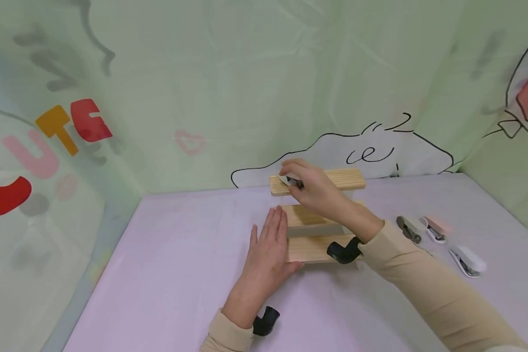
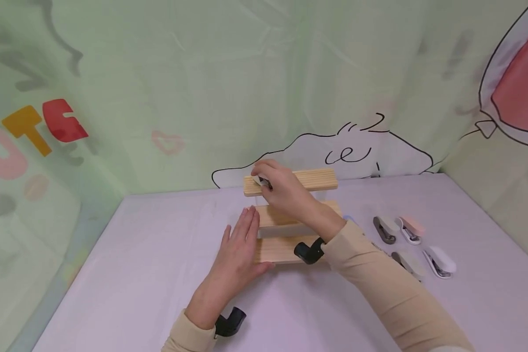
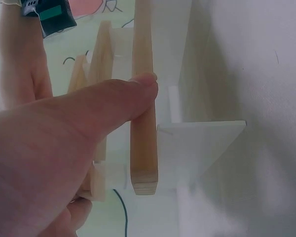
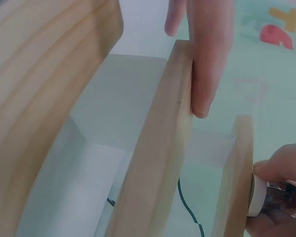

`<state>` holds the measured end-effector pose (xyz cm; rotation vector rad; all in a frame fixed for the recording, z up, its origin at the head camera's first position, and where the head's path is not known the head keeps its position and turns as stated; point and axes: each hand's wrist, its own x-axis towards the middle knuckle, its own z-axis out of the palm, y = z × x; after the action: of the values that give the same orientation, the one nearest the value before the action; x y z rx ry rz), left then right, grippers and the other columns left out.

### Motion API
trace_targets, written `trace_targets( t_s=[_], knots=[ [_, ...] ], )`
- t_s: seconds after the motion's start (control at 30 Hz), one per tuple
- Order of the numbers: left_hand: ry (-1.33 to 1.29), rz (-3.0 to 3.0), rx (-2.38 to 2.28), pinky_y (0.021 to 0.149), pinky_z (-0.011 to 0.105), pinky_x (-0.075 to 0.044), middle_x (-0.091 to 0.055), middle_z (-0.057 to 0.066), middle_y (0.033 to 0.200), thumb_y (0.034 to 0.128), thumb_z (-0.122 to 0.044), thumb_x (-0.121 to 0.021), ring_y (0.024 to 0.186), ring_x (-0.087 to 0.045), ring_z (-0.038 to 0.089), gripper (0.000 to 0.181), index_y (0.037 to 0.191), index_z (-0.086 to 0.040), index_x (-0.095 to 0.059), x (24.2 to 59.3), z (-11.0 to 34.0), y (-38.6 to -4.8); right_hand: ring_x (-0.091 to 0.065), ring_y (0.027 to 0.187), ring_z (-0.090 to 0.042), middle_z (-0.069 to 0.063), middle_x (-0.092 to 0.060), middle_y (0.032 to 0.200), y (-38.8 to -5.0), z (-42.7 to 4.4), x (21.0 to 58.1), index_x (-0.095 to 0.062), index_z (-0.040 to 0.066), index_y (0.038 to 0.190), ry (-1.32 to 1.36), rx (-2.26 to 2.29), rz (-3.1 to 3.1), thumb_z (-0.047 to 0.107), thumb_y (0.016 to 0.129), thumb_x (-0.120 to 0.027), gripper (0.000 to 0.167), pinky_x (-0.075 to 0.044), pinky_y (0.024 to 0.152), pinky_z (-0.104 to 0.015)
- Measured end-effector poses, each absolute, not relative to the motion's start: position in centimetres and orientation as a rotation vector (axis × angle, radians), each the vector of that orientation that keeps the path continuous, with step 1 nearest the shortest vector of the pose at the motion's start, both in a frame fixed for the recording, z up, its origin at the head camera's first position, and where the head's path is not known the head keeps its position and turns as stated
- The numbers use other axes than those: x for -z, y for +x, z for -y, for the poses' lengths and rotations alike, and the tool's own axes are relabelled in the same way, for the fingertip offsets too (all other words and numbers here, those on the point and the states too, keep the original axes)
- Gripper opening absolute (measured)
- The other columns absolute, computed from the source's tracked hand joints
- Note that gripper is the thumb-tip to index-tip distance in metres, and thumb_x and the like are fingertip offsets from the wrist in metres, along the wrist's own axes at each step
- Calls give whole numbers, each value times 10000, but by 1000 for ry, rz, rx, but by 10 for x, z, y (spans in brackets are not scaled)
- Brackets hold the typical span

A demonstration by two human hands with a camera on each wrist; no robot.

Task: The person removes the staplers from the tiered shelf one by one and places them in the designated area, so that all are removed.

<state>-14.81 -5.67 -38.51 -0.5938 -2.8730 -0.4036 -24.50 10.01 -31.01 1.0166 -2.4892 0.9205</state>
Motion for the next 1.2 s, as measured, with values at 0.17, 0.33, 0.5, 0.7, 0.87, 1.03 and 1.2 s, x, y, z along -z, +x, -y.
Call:
trace_targets(
  t_s=[0.17, 0.33, 0.5, 0.7, 0.87, 1.03, 1.2],
  knots=[
    [-590, 2869, 396, 1154, 605, -302, -183, 124, 1660, 750, -477, -835, 1550, -150, 249, 1148, 1567, 3, -187, 385, 56, -148, -596, 1237, -352, -201, -564, 1378, -246, -102, 311, -638, -35, 1139, 1025, -906, 2485, -119, 875, -598, 280, -525, 991, -447],
    [-586, 2885, 402, 1159, 604, -294, -171, 120, 1664, 755, -480, -830, 1552, -139, 246, 1148, 1570, -1, -178, 385, 56, -148, -598, 1237, -345, -190, -578, 1372, -244, -106, 311, -647, -29, 1126, 1019, -931, 2474, -118, 870, -609, 274, -520, 996, -456],
    [-582, 2893, 411, 1166, 600, -283, -156, 117, 1668, 760, -481, -826, 1555, -123, 243, 1148, 1572, -3, -170, 385, 57, -149, -612, 1213, -338, -179, -596, 1344, -240, -110, 307, -649, -30, 1108, 1025, -952, 2440, -117, 867, -614, 258, -539, 961, -445],
    [-583, 2883, 413, 1163, 600, -290, -166, 117, 1665, 757, -477, -831, 1553, -134, 244, 1149, 1570, -1, -173, 385, 58, -148, -619, 1201, -322, -174, -604, 1331, -236, -114, 303, -637, -33, 1140, 1027, -942, 2409, -122, 854, -627, 299, -547, 943, -422],
    [-589, 2870, 425, 1157, 605, -295, -175, 122, 1662, 747, -471, -841, 1551, -146, 249, 1159, 1568, 5, -175, 385, 57, -148, -609, 1217, -317, -174, -604, 1338, -231, -121, 302, -614, -37, 1235, 1021, -912, 2386, -139, 835, -644, 413, -541, 951, -430],
    [-596, 2856, 420, 1150, 609, -305, -188, 124, 1659, 739, -470, -847, 1549, -156, 250, 1165, 1566, 9, -181, 386, 56, -148, -647, 1123, -276, -158, -609, 1337, -224, -131, 299, -633, -23, 1233, 1028, -878, 2359, -157, 826, -625, 429, -572, 806, -350],
    [-595, 2853, 418, 1149, 611, -306, -191, 126, 1658, 736, -474, -847, 1547, -163, 253, 1168, 1565, 11, -183, 386, 56, -148, -653, 922, -175, -137, -619, 1327, -214, -143, 297, -646, -3, 1223, 1011, -850, 2330, -159, 809, -636, 442, -516, 662, -192]
  ],
)
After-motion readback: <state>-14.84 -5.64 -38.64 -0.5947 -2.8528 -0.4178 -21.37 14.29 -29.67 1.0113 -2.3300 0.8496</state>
